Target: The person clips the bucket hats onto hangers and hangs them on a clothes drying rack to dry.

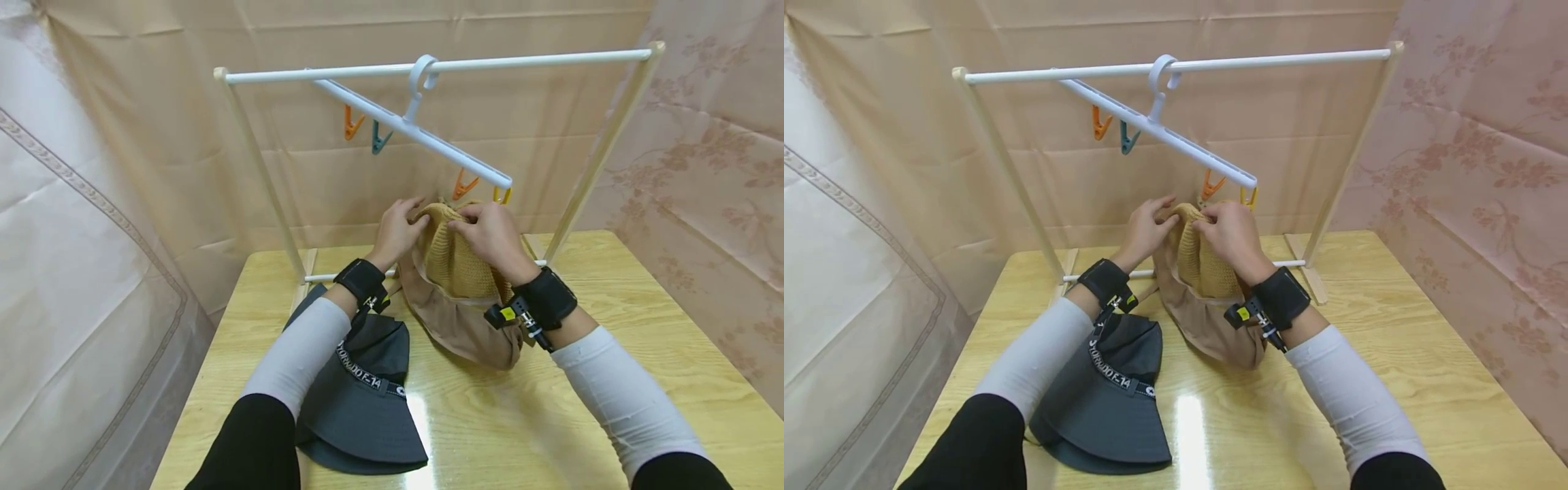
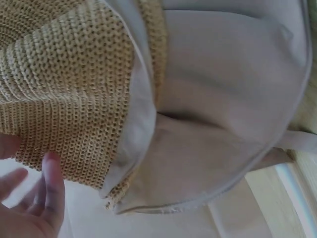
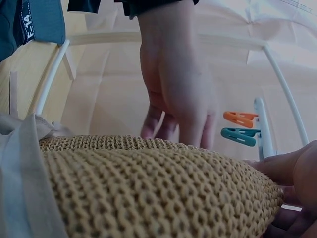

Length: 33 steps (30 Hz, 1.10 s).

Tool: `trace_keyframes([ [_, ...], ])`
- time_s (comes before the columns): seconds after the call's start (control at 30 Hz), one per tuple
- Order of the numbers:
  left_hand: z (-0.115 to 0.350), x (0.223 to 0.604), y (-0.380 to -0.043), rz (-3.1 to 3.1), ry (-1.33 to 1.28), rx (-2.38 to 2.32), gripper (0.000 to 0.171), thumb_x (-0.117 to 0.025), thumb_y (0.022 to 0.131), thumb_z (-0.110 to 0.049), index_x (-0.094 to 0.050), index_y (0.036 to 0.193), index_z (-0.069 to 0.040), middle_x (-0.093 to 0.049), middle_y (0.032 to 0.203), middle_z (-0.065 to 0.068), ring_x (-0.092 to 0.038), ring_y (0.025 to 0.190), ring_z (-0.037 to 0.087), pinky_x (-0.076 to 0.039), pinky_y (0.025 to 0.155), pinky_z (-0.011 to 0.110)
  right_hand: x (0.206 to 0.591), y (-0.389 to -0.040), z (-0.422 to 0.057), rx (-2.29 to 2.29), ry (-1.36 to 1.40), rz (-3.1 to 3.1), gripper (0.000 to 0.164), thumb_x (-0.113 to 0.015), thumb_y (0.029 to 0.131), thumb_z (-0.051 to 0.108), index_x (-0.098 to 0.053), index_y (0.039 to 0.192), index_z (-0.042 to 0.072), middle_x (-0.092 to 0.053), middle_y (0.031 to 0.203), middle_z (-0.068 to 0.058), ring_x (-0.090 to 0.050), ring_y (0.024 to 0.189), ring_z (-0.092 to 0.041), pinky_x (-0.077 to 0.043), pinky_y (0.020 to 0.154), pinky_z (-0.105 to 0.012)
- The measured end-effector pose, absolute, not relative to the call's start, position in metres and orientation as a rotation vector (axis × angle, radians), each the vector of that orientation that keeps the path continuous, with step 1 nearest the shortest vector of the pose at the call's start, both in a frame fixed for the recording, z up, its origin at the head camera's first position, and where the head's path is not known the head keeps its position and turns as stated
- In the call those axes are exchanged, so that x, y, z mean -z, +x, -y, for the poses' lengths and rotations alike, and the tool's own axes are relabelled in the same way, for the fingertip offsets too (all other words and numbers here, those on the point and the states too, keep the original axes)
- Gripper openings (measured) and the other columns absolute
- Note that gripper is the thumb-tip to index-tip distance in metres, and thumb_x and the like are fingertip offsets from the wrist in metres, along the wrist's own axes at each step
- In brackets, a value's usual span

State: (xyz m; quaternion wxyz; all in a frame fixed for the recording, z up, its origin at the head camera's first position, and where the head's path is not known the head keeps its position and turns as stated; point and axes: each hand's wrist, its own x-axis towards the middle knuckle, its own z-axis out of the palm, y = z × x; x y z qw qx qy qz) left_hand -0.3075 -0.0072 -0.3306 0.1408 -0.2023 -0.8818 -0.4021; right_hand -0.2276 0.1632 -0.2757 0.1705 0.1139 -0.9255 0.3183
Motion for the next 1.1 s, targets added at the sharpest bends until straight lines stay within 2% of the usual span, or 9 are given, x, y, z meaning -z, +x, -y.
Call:
trace_keyframes([
  [0.2, 0.002, 0.324, -0.309, 2.501, -0.709, 1.256, 0.034, -0.061, 0.096, -0.018, -0.063, 0.13, -0.01, -0.065, 0.124, 0.011, -0.062, 0.115, 0.024, -0.05, 0.096, 0.035, 0.273, -0.229, -0.163, -0.919, 0.312, 2.635, 0.022, -0.067, 0.093, 0.017, -0.074, 0.106, 0.0, -0.073, 0.1, -0.018, -0.057, 0.068, -0.024, -0.037, 0.058, -0.028],
  [0.4, -0.001, 0.322, -0.31, 2.501, -0.689, 1.319, 0.024, -0.06, 0.097, -0.019, -0.068, 0.114, -0.004, -0.067, 0.114, 0.012, -0.067, 0.101, 0.025, -0.053, 0.088, 0.034, 0.271, -0.228, -0.165, -0.958, 0.265, 2.644, 0.024, -0.066, 0.093, 0.017, -0.074, 0.107, -0.002, -0.073, 0.1, -0.02, -0.057, 0.068, -0.023, -0.038, 0.056, -0.026],
  [0.53, -0.002, 0.321, -0.311, 2.467, -0.629, 1.311, 0.021, -0.06, 0.097, -0.016, -0.069, 0.11, -0.002, -0.068, 0.11, 0.013, -0.067, 0.099, 0.025, -0.053, 0.087, 0.032, 0.272, -0.227, -0.169, -0.991, 0.206, 2.681, 0.026, -0.067, 0.092, 0.019, -0.074, 0.103, -0.003, -0.071, 0.082, -0.014, -0.05, 0.057, -0.016, -0.035, 0.051, -0.024],
  [0.63, -0.001, 0.32, -0.311, 2.447, -0.58, 1.316, 0.02, -0.06, 0.097, -0.015, -0.069, 0.109, -0.002, -0.068, 0.11, 0.013, -0.067, 0.1, 0.025, -0.053, 0.087, 0.031, 0.271, -0.225, -0.172, -1.026, 0.184, 2.752, 0.025, -0.068, 0.091, 0.02, -0.076, 0.094, -0.004, -0.061, 0.061, -0.005, -0.045, 0.048, -0.011, -0.034, 0.048, -0.024],
  [0.7, -0.001, 0.318, -0.311, 2.435, -0.545, 1.311, 0.019, -0.061, 0.097, -0.015, -0.07, 0.108, -0.003, -0.069, 0.109, 0.013, -0.067, 0.101, 0.025, -0.051, 0.093, 0.031, 0.27, -0.225, -0.174, -1.021, 0.186, 2.792, 0.025, -0.067, 0.091, 0.02, -0.076, 0.09, -0.004, -0.057, 0.057, 0.0, -0.046, 0.048, -0.01, -0.036, 0.048, -0.024],
  [0.9, 0.002, 0.315, -0.314, 2.419, -0.488, 1.296, 0.02, -0.061, 0.097, -0.018, -0.07, 0.107, -0.004, -0.068, 0.108, 0.012, -0.065, 0.102, 0.024, -0.049, 0.095, 0.032, 0.27, -0.23, -0.171, -0.958, 0.198, 2.781, 0.024, -0.064, 0.092, 0.02, -0.076, 0.087, -0.001, -0.058, 0.065, -0.002, -0.048, 0.058, -0.014, -0.037, 0.054, -0.025],
  [0.93, 0.002, 0.314, -0.315, 2.425, -0.485, 1.294, 0.02, -0.061, 0.097, -0.018, -0.07, 0.107, -0.004, -0.067, 0.109, 0.012, -0.065, 0.102, 0.024, -0.05, 0.09, 0.033, 0.27, -0.231, -0.17, -0.954, 0.2, 2.779, 0.024, -0.063, 0.092, 0.019, -0.075, 0.086, -0.001, -0.057, 0.064, -0.001, -0.047, 0.059, -0.014, -0.036, 0.054, -0.025],
  [1.1, 0.005, 0.313, -0.315, 2.432, -0.472, 1.289, 0.019, -0.061, 0.097, -0.018, -0.07, 0.107, -0.004, -0.067, 0.109, 0.012, -0.064, 0.102, 0.024, -0.051, 0.089, 0.033, 0.272, -0.234, -0.169, -0.994, 0.188, 2.768, 0.025, -0.061, 0.093, 0.015, -0.072, 0.077, -0.001, -0.047, 0.055, 0.003, -0.042, 0.052, -0.012, -0.032, 0.051, -0.025],
])
